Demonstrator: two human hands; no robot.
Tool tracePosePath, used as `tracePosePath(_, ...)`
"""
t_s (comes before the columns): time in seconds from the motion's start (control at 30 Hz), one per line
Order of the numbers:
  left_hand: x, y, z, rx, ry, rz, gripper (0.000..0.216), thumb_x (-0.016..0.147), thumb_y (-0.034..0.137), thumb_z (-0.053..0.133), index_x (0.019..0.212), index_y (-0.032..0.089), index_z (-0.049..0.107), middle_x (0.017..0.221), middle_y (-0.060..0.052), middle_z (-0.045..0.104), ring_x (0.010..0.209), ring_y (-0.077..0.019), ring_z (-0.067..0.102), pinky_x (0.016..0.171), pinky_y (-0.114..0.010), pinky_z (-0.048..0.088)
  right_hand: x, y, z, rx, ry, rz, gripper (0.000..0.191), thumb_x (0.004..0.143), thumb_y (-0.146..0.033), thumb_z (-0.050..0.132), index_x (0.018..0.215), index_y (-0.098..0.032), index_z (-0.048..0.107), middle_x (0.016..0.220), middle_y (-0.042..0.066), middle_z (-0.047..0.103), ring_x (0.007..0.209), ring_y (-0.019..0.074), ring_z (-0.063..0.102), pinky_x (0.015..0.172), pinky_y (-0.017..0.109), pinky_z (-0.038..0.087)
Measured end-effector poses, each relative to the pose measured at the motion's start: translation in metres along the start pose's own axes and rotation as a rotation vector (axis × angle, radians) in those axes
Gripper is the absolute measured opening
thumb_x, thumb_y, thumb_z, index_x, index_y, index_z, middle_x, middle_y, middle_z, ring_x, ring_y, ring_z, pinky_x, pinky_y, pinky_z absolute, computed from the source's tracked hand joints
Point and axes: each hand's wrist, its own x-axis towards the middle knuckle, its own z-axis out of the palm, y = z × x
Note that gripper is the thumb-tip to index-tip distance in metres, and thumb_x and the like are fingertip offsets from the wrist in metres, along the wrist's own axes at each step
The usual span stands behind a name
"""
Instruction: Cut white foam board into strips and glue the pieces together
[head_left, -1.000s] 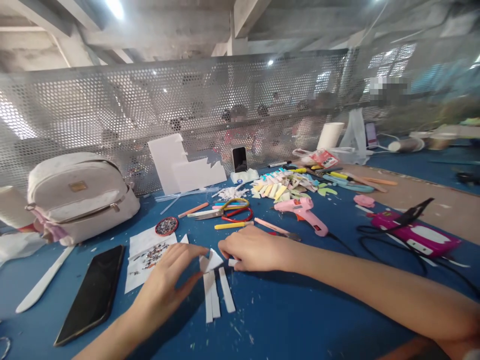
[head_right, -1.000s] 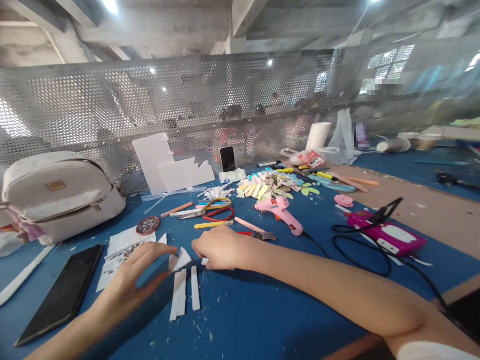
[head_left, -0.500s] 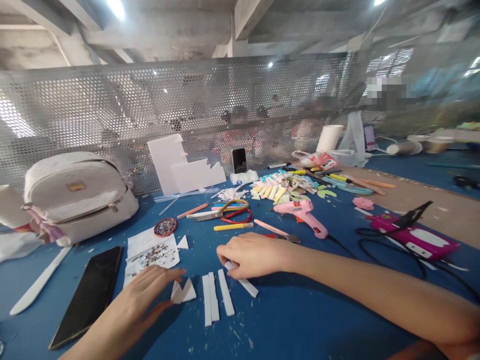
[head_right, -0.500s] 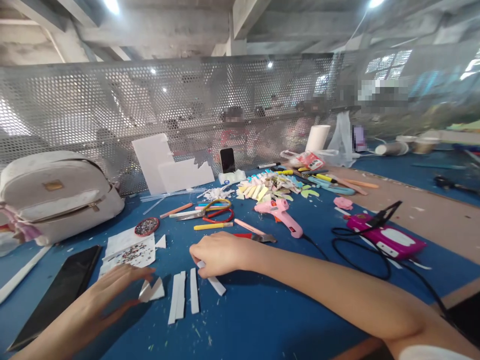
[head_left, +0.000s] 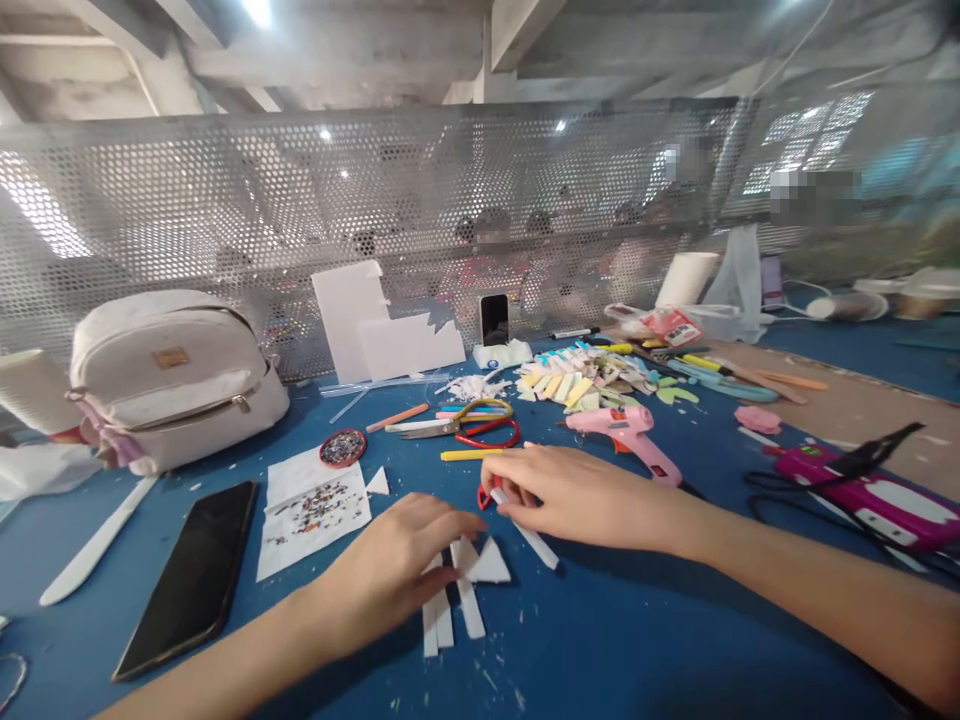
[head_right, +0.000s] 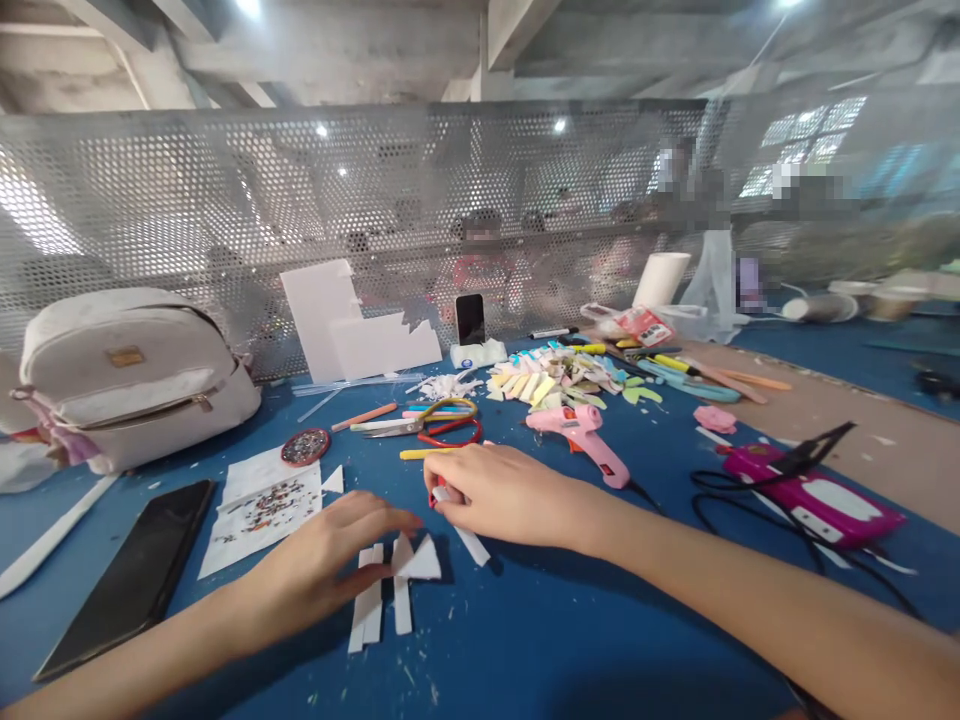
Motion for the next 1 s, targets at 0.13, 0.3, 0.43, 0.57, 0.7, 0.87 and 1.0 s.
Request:
tracePosePath(0.13, 0.02, -0.009, 0.008, 0.009, 0.006, 0.04, 0.038, 0.09, 0.006, 0.057, 0.124, 0.021, 0.053, 0.119, -0.008, 0.066, 0.11, -0.0241, 0.06, 0.093, -0.037, 0.049, -0.012, 0.004, 0.004, 0.009, 0.003, 0.029, 0.005, 0.088, -0.016, 0.052, 0.087, -0.021, 0.054, 0.072, -0.002, 0.06, 0.071, 0.0166, 0.058, 0.062, 0.026, 0.034)
tracePosePath(0.3, 0.01, -0.023, -0.001, 0.057, 0.059, -0.067, 0.035, 0.09, 0.005, 0.056, 0.121, 0.021, 0.054, 0.118, -0.007, 0.068, 0.11, -0.0257, 0.061, 0.092, -0.041, 0.05, -0.012, 0.008, 0.014, 0.198, -0.1, 0.086, 0.006, 0.088, -0.025, 0.058, 0.093, -0.022, 0.057, 0.08, -0.001, 0.066, 0.077, 0.0168, 0.062, 0.058, 0.023, 0.035)
tracePosePath(0.43, -0.027, -0.03, -0.01, 0.111, 0.105, -0.164, 0.034, 0.093, 0.011, 0.053, 0.123, 0.027, 0.053, 0.119, -0.006, 0.067, 0.11, -0.0243, 0.062, 0.094, -0.039, 0.051, -0.002, 0.003, 0.028, 0.327, -0.132, 0.064, 0.012, 0.087, -0.025, 0.061, 0.098, -0.02, 0.058, 0.079, -0.001, 0.064, 0.068, 0.0132, 0.062, 0.054, 0.021, 0.036)
tracePosePath(0.57, -0.068, -0.034, -0.012, 0.159, 0.123, -0.216, 0.033, 0.093, 0.018, 0.055, 0.124, 0.03, 0.055, 0.118, -0.005, 0.069, 0.108, -0.0236, 0.065, 0.093, -0.035, 0.053, 0.008, -0.005, 0.035, 0.294, -0.118, 0.021, 0.012, 0.088, -0.024, 0.06, 0.099, -0.018, 0.058, 0.076, -0.001, 0.062, 0.066, 0.0135, 0.06, 0.054, 0.022, 0.036)
tracePosePath(0.7, -0.093, -0.032, -0.014, 0.18, 0.134, -0.234, 0.035, 0.091, 0.019, 0.058, 0.123, 0.033, 0.057, 0.115, -0.002, 0.072, 0.104, -0.022, 0.069, 0.089, -0.029, 0.057, 0.009, -0.003, 0.034, 0.235, -0.102, 0.017, 0.018, 0.089, -0.033, 0.061, 0.102, -0.02, 0.059, 0.083, 0.0, 0.063, 0.075, 0.0173, 0.061, 0.061, 0.025, 0.039)
tracePosePath(0.87, -0.092, -0.017, -0.011, 0.214, 0.12, -0.23, 0.051, 0.088, 0.024, 0.062, 0.135, 0.037, 0.047, 0.129, -0.001, 0.066, 0.117, -0.0251, 0.064, 0.1, -0.039, 0.053, -0.001, 0.007, 0.036, 0.108, -0.152, -0.12, 0.069, 0.068, -0.05, 0.079, 0.127, -0.023, 0.055, 0.116, 0.008, 0.054, 0.102, 0.0293, 0.058, 0.078, 0.035, 0.046)
tracePosePath(1.0, -0.073, -0.009, 0.01, 0.151, 0.127, -0.25, 0.076, 0.079, 0.025, 0.07, 0.144, 0.035, 0.032, 0.138, -0.007, 0.057, 0.125, -0.0306, 0.056, 0.103, -0.049, 0.05, -0.007, 0.011, 0.041, 0.096, -0.139, -0.15, 0.077, 0.065, -0.046, 0.082, 0.132, -0.024, 0.052, 0.119, 0.009, 0.05, 0.111, 0.0308, 0.053, 0.086, 0.038, 0.047)
